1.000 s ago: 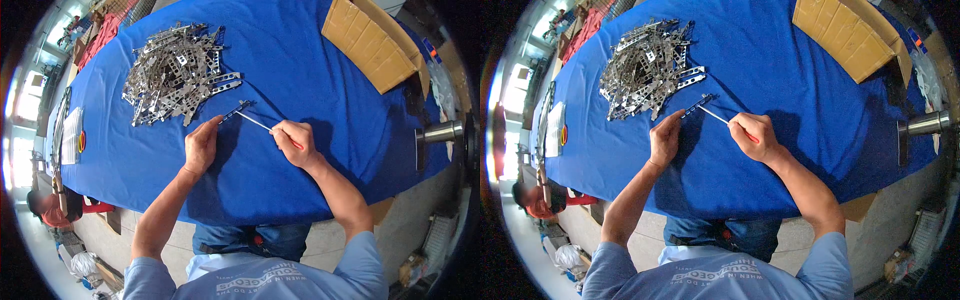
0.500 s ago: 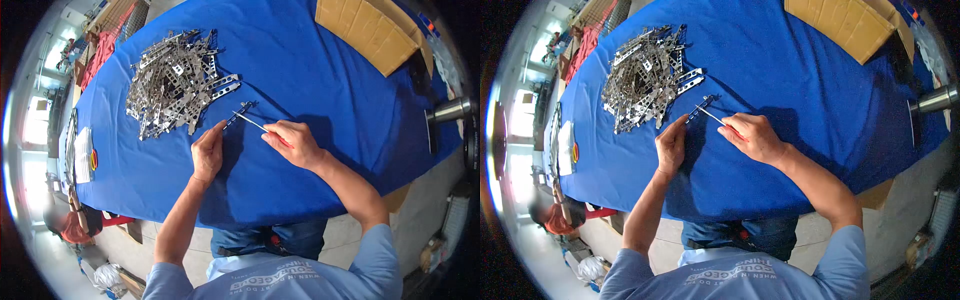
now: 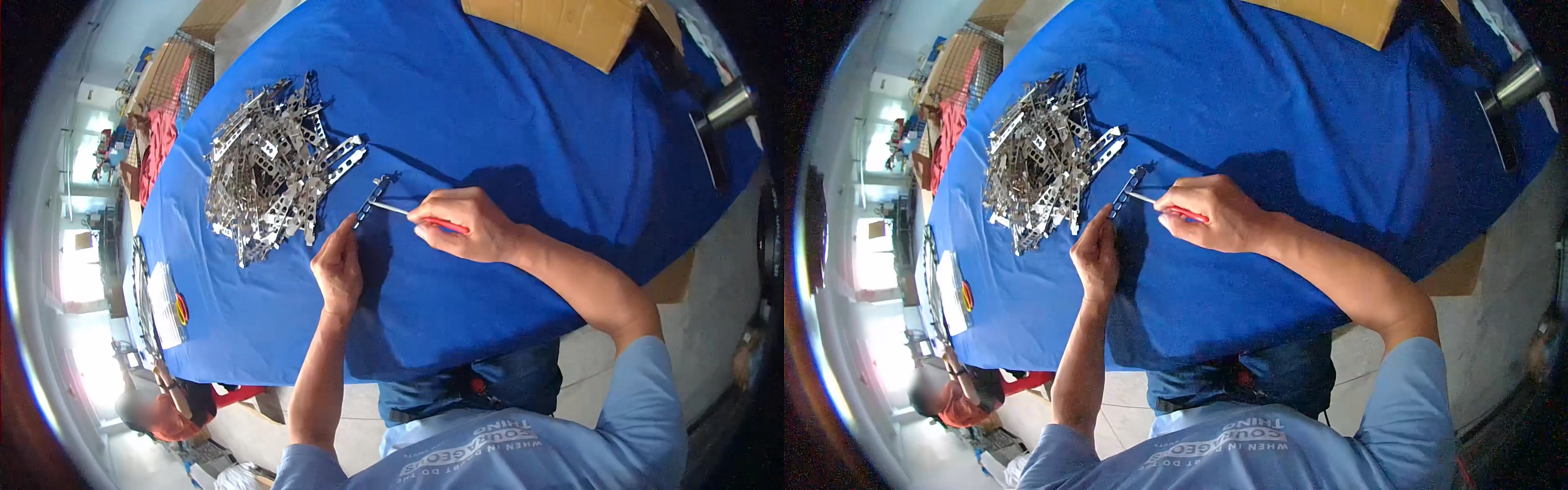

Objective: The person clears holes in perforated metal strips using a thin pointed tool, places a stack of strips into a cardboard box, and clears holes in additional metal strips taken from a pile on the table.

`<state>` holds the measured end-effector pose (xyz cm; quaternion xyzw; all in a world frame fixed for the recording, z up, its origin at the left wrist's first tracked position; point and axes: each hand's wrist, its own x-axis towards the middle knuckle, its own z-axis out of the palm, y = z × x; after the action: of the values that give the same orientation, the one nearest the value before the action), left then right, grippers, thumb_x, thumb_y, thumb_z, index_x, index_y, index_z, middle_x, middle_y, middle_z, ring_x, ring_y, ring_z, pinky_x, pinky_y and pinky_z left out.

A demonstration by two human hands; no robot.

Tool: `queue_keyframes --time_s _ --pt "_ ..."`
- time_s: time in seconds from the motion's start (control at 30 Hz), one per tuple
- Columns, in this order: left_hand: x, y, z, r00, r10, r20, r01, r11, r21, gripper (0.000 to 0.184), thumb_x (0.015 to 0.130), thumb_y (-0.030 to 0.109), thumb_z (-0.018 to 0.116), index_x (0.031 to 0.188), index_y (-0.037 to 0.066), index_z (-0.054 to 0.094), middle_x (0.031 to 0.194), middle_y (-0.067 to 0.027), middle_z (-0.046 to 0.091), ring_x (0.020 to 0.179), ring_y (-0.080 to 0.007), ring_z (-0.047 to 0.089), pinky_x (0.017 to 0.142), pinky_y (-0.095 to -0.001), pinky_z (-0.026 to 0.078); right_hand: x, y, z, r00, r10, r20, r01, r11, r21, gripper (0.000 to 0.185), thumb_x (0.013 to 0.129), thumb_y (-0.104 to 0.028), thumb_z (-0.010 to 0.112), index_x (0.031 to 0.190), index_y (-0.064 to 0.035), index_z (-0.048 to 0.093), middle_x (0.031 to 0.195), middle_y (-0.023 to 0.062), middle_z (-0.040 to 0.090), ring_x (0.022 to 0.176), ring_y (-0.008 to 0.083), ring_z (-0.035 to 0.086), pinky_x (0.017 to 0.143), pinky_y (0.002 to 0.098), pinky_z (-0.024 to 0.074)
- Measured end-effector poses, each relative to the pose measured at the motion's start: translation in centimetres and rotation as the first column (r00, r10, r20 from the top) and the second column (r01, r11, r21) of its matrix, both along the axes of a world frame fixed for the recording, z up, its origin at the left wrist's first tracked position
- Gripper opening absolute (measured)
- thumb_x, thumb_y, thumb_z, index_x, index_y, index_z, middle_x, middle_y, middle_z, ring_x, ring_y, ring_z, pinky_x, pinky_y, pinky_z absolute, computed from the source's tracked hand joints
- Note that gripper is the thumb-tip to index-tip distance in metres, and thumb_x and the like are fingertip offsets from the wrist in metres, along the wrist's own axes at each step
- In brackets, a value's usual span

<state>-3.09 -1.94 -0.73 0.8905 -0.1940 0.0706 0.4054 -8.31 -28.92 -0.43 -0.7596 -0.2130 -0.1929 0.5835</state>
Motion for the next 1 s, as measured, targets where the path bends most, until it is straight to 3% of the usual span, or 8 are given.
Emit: queue_keyframes --time_s 0.03,0.13,0.33,0.53,0.63,0.83,0.93,1.0 --pt "0.04 0.08 -0.04 1.0 0.001 -0.005 -0.001 1.0 -0.001 0.03 0.104 0.001 0.063 0.131 0.004 0.074 0.085 0.0025 0.064 0.075 -0.0048 0.054 0.068 -0.0228 0.047 -0.07 0.17 -0.03 1.0 0.003 0.004 -0.003 1.0 0.007 0.012 0.093 -0.003 0.071 0.105 0.0004 0.072 0.09 0.0159 0.073 0.081 0.0336 0.074 0.07 0.0417 0.058" --pt "0.1 0.08 -0.05 1.0 0.001 0.001 -0.001 1.0 -0.006 0.03 0.101 -0.003 0.063 0.129 0.003 0.075 0.092 -0.0091 0.076 0.073 -0.0078 0.061 0.067 -0.027 0.052 0.18 0.36 0.01 0.997 -0.072 0.029 0.071 0.997 0.027 0.008 0.094 -0.004 0.07 0.1 0.0003 0.071 0.088 0.0159 0.072 0.079 0.0345 0.073 0.069 0.0424 0.0572" --pt "-0.04 -0.01 0.11 1.0 0.014 -0.001 -0.014 1.0 0.024 0.03 0.101 -0.002 0.064 0.129 0.004 0.075 0.088 -0.007 0.075 0.072 -0.0064 0.059 0.065 -0.0253 0.05 -0.16 0.1 0.14 1.0 -0.005 0.018 0.006 1.0 -0.025 0.009 0.097 -0.008 0.07 0.096 0.0004 0.068 0.087 0.0165 0.071 0.078 0.0361 0.073 0.068 0.0443 0.0563" --pt "-0.11 -0.04 0.08 1.0 0.005 0.015 -0.005 0.999 0.04 0.031 0.101 -0.003 0.065 0.129 0.005 0.075 0.087 -0.0065 0.075 0.07 -0.0061 0.058 0.064 -0.0256 0.049 -0.09 0.23 0.05 0.998 -0.068 0.017 0.068 0.997 -0.022 0.007 0.097 -0.007 0.067 0.095 0.0 0.068 0.082 0.0161 0.068 0.076 0.0369 0.071 0.067 0.0452 0.0556" --pt "0.08 0.08 -0.2 0.999 -0.004 0.032 0.003 0.999 0.036 0.032 0.1 -0.003 0.065 0.129 0.006 0.075 0.087 -0.0073 0.075 0.07 -0.0061 0.058 0.063 -0.0257 0.049 -0.19 0.01 0.26 1.0 0.009 0.015 -0.008 1.0 -0.028 0.008 0.098 -0.008 0.067 0.096 -0.0005 0.068 0.083 0.0164 0.068 0.076 0.0375 0.071 0.067 0.0461 0.0551" --pt "0.0 -0.03 0.07 1.0 -0.005 0.03 0.004 0.999 0.045 0.031 0.101 -0.002 0.065 0.128 0.006 0.075 0.086 -0.0086 0.075 0.069 -0.0063 0.057 0.062 -0.026 0.049 0.1 0.28 -0.06 0.992 -0.1 0.075 0.1 0.995 0.007 0.007 0.097 -0.008 0.067 0.095 -0.0007 0.067 0.084 0.0161 0.068 0.077 0.0368 0.071 0.067 0.0457 0.0552" --pt "-0.03 -0.27 0.24 0.998 -0.013 0.06 0.01 0.999 0.045 0.031 0.101 -0.002 0.064 0.129 0.006 0.075 0.084 -0.0078 0.073 0.068 -0.0061 0.056 0.062 -0.0258 0.048 -0.06 0.43 -0.05 0.999 0.002 0.046 -0.001 1.0 -0.014 0.008 0.097 -0.008 0.067 0.095 -0.0006 0.067 0.084 0.0159 0.068 0.078 0.0365 0.071 0.068 0.0455 0.0552" --pt "-0.2 -0.29 0.54 1.0 0.001 0.027 -0.003 0.998 0.06 0.03 0.101 -0.001 0.064 0.129 0.006 0.075 0.082 -0.0074 0.072 0.068 -0.0061 0.056 0.062 -0.0257 0.048 -0.1 0.0 0.07 0.999 -0.033 0.03 0.034 0.999 -0.033 0.007 0.098 -0.008 0.067 0.096 -0.0014 0.067 0.084 0.0155 0.068 0.077 0.0364 0.071 0.067 0.0457 0.0548"
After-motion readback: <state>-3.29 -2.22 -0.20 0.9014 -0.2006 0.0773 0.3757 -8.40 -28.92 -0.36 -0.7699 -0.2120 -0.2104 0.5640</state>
